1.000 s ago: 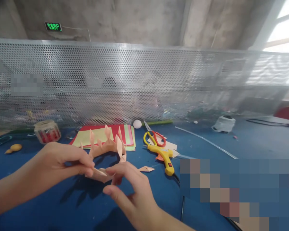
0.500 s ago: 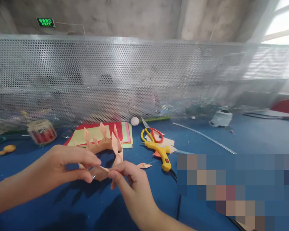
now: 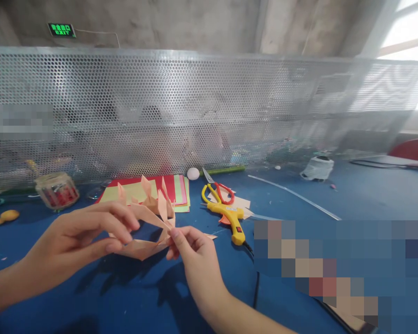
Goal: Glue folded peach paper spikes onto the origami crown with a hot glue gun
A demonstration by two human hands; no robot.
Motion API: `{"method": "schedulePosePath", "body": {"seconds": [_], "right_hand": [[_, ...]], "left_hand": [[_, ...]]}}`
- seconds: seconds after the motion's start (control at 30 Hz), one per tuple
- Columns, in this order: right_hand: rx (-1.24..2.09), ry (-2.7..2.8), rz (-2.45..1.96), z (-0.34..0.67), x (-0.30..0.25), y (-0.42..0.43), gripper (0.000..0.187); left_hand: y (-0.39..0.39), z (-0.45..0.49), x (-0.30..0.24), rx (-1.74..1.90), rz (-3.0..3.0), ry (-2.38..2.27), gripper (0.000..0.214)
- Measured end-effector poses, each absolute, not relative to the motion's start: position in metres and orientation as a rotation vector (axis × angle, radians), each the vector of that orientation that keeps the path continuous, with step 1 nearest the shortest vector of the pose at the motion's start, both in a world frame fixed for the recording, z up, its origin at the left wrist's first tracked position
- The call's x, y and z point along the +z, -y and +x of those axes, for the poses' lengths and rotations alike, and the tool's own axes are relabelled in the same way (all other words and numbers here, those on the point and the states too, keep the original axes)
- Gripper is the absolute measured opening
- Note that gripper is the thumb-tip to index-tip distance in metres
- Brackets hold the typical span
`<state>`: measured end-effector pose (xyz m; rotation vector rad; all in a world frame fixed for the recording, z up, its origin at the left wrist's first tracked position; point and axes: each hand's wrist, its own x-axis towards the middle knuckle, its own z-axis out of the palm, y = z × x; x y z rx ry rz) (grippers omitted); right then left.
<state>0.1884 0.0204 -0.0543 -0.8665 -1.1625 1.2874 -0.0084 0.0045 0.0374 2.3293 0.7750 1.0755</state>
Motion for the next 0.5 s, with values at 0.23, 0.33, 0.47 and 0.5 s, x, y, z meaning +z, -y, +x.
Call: {"method": "schedulePosePath", "body": {"seconds": [0.23, 0.33, 0.47, 0.5], "right_hand": [[1.317, 1.106, -0.855, 0.188, -0.053, -0.020, 0.041], [1.325, 1.083, -0.844, 0.189, -0.052, -0.020, 0.042], [1.335, 1.054, -0.827, 0.190, -0.053, -0.022, 0.042], [1.337, 1.047, -0.826, 0.191, -0.053, -0.022, 0.042]], "left_hand": [[0.008, -0.007, 0.038, 0.895, 2.206, -0.900, 0.023], [0.014, -0.006, 0.039, 0.711, 2.147, -0.995, 0.029], [0.018, -0.005, 0.040, 0.231, 2.067, -1.187, 0.029], [0.018, -0.006, 0.039, 0.127, 2.045, -1.208, 0.028]]}}
